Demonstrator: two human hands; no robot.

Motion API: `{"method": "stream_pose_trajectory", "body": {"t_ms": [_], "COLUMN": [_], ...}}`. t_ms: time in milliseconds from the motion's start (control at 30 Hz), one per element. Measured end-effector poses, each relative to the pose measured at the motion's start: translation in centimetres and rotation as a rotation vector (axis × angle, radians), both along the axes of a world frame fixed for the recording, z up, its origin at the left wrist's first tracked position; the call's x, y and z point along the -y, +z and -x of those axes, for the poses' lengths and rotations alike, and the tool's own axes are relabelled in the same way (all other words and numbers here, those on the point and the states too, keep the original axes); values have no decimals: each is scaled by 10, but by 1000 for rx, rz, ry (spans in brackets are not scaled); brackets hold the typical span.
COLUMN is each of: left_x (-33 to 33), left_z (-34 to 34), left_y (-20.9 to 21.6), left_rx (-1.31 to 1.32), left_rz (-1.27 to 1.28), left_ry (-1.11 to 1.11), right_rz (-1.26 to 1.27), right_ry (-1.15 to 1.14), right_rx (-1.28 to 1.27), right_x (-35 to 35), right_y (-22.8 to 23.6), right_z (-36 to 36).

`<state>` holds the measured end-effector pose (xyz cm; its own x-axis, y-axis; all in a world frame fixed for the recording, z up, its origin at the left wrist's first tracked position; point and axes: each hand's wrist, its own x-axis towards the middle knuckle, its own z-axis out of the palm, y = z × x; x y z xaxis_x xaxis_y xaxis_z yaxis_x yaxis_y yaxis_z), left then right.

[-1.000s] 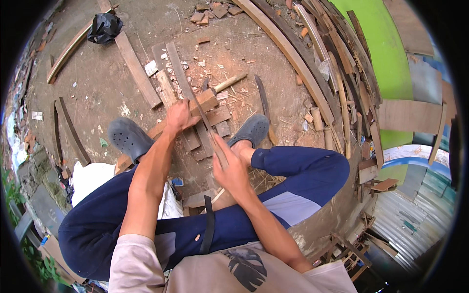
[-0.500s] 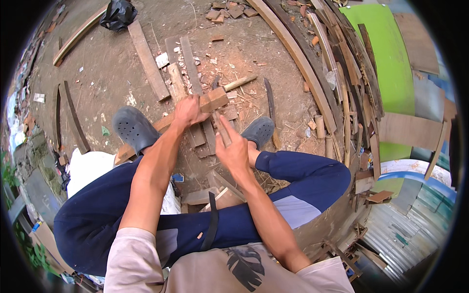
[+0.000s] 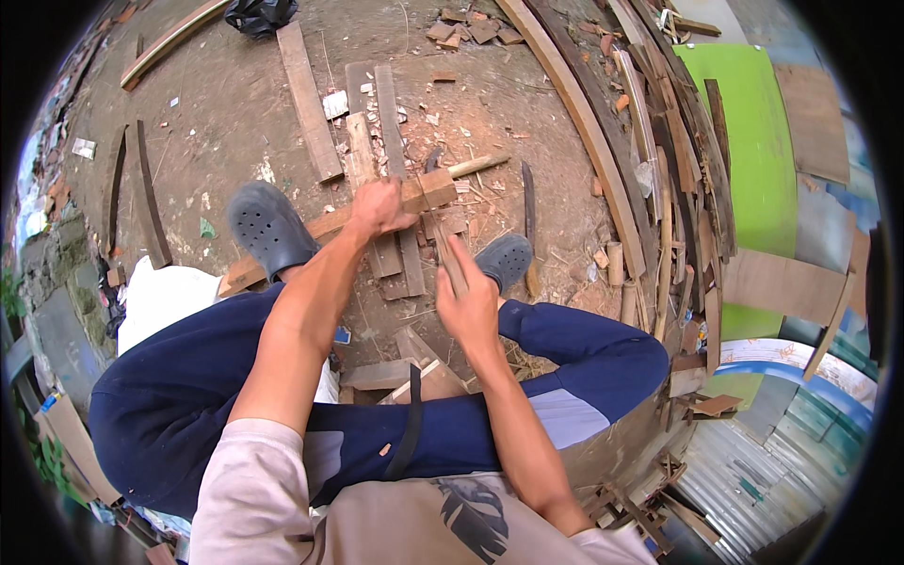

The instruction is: The person sits on the ground and uses a curved blade to shave and shape a small block of wood. They repeatedly hold the wood, scrape it with the blade, and inspect the surface, producing wood shavings.

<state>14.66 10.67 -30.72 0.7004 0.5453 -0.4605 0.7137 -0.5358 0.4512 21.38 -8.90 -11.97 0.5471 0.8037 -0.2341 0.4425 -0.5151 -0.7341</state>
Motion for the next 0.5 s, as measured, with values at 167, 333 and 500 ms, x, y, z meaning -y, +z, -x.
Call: {"method": "stream_pose_trajectory", "body": {"t_ms": [167,333,500], "left_x": [1,6,-2], "left_z": [0,-5,0], "left_y": [3,-6,-8], "left_rx": [17,52,29], "left_rz": [-21,-11,17], "left_ry": [21,1,18], "right_rz": [40,-105,52], "right_ry": [1,-51,34], "right_rx": [1,-105,20], "right_x": [70,0,41], "right_y": [52,-19,26], "right_z": [26,-8,15]}}
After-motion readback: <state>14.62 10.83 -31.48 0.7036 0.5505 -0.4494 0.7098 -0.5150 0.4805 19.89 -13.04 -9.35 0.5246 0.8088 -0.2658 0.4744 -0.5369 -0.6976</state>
